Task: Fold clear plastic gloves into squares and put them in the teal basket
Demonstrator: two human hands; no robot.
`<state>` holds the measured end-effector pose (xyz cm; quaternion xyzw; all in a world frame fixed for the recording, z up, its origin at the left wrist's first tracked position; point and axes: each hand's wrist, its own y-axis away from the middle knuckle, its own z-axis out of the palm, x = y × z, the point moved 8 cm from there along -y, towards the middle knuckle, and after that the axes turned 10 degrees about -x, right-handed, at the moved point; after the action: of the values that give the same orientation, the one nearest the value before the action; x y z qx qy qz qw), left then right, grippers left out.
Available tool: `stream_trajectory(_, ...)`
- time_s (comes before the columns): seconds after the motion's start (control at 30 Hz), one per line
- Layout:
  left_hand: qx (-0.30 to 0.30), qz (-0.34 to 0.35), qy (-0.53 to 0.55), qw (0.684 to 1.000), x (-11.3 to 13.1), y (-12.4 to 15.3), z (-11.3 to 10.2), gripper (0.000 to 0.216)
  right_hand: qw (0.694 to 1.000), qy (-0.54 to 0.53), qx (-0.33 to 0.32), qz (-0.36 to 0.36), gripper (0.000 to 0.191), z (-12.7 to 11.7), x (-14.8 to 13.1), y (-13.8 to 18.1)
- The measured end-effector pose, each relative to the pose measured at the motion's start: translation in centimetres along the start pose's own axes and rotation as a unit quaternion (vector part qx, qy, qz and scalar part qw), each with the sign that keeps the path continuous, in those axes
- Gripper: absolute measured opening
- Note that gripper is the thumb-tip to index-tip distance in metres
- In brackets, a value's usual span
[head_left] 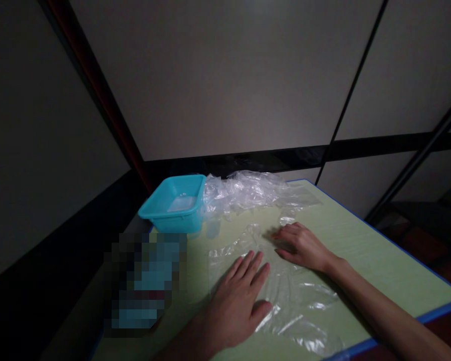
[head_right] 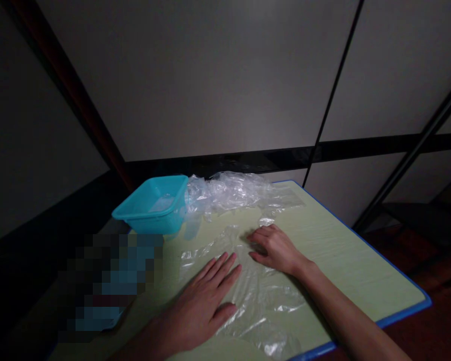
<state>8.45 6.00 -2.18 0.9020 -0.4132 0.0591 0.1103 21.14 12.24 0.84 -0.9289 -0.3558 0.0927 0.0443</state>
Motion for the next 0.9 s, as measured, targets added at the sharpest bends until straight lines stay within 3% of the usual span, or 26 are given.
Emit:
stream_trajectory(0.13, 0.004, 0.002, -0.003, 1.0, 0.0, 0.0, 0.0, 0.057, 0.999, 0.031, 0.001, 0.028, 0.032, -0.1, 0.6, -0.1)
stream_trajectory(0.4, -0.005, 0.0, -0.004, 1.0, 0.0, 0.0, -0.1, 0.058, 0.981, 0.008, 0.041, 0.191, 0.038, -0.2, 4.6, 1.0)
stream_trajectory(0.47, -0.007, -0.001, -0.002, 1.0, 0.0, -0.1, -0.2, 0.058, 0.977, -0.002, 0.086, 0.193, 0.034, -0.8, 4.8, 1.4)
stream_trajectory(0.57, -0.006, -0.002, 0.002, 1.0, 0.1, 0.0, -0.3, 0.059, 0.983, -0.051, 0.127, 0.123, 0.032, -1.8, 3.5, 1.6)
stream_trajectory(0.63, -0.005, -0.003, 0.004, 1.0, 0.1, 0.0, -0.3, 0.059, 0.992, -0.098, 0.068, 0.041, 0.036, -1.4, 1.4, 1.1)
stream_trajectory(0.73, 0.001, -0.007, 0.006, 1.0, 0.0, 0.1, -0.2, 0.059, 0.985, -0.143, -0.074, -0.067, 0.047, 0.3, -2.2, 0.7)
stream_trajectory(0.8, 0.004, -0.006, 0.005, 1.0, 0.0, 0.0, -0.1, 0.058, 0.977, -0.148, -0.121, -0.094, 0.056, 1.2, -3.5, 0.7)
stream_trajectory(0.9, 0.002, -0.003, 0.001, 1.0, 0.0, 0.0, -0.1, 0.058, 0.98, -0.112, -0.144, -0.083, 0.068, 2.4, -3.3, 0.8)
